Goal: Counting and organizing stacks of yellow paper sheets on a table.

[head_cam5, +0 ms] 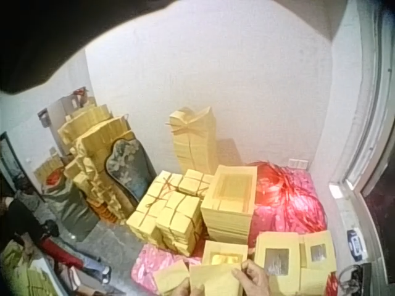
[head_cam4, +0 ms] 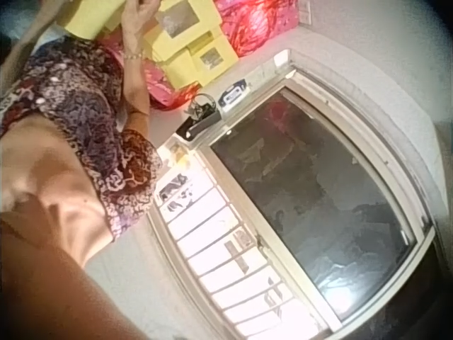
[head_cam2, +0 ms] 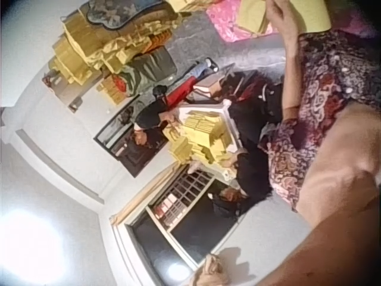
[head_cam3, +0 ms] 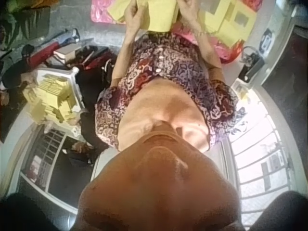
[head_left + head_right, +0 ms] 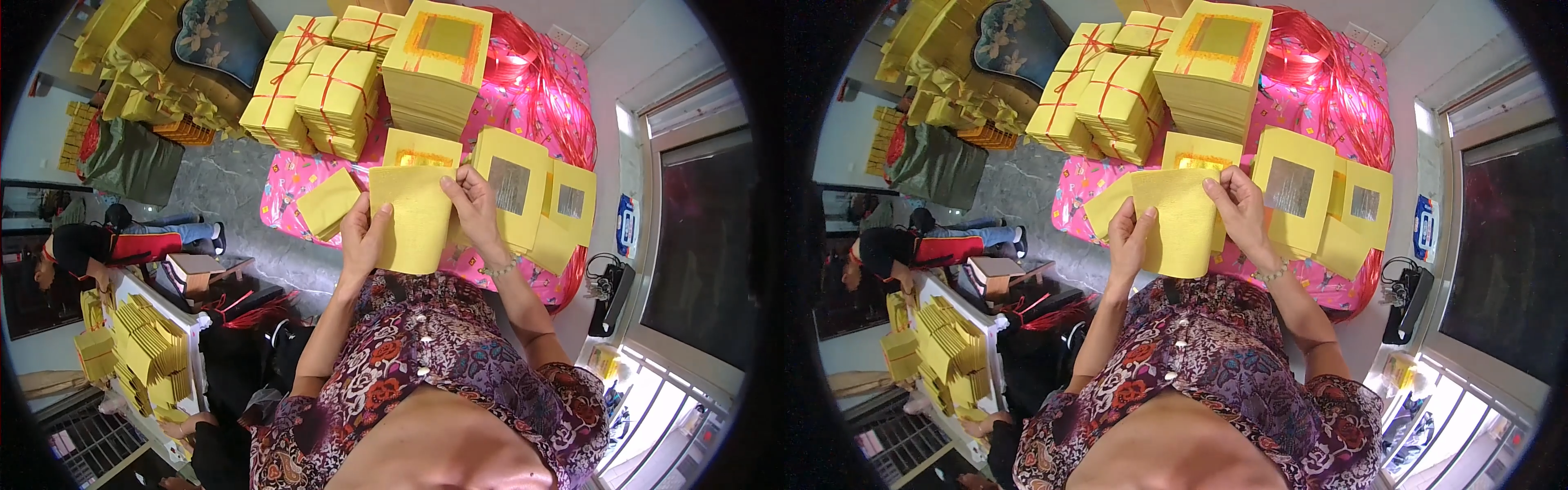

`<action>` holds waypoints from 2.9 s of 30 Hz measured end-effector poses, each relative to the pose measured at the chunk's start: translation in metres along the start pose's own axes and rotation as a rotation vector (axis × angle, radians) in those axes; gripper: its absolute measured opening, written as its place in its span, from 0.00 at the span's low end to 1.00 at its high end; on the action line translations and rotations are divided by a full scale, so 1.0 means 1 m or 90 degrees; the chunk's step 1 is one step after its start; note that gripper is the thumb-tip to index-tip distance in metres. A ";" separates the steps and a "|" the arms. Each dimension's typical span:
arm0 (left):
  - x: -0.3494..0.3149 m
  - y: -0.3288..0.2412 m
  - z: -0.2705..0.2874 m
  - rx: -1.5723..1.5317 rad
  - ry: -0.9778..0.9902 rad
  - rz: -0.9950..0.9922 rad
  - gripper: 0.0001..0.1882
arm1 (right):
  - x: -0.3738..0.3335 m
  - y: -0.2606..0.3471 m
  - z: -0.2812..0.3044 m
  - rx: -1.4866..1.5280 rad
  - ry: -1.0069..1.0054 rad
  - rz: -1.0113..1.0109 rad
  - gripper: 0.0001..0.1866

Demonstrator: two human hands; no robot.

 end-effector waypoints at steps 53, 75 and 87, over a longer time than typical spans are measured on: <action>0.032 0.004 0.030 0.012 -0.110 -0.024 0.09 | -0.040 -0.036 -0.011 -0.166 0.241 -0.383 0.15; 0.022 0.007 0.039 0.213 0.046 0.035 0.11 | -0.006 -0.006 -0.008 -0.127 0.193 -0.230 0.11; 0.004 0.015 0.066 0.101 0.147 0.158 0.23 | -0.009 -0.022 -0.005 -0.136 0.192 -0.269 0.10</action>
Point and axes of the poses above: each hand's wrist, its own x-axis towards the middle knuckle, its own z-axis out of the back of the hand, y = z × x, the point moved 5 cm from there along x, towards the middle knuckle, and after that the axes turned 5 degrees about -y, right-handed, at the moved point
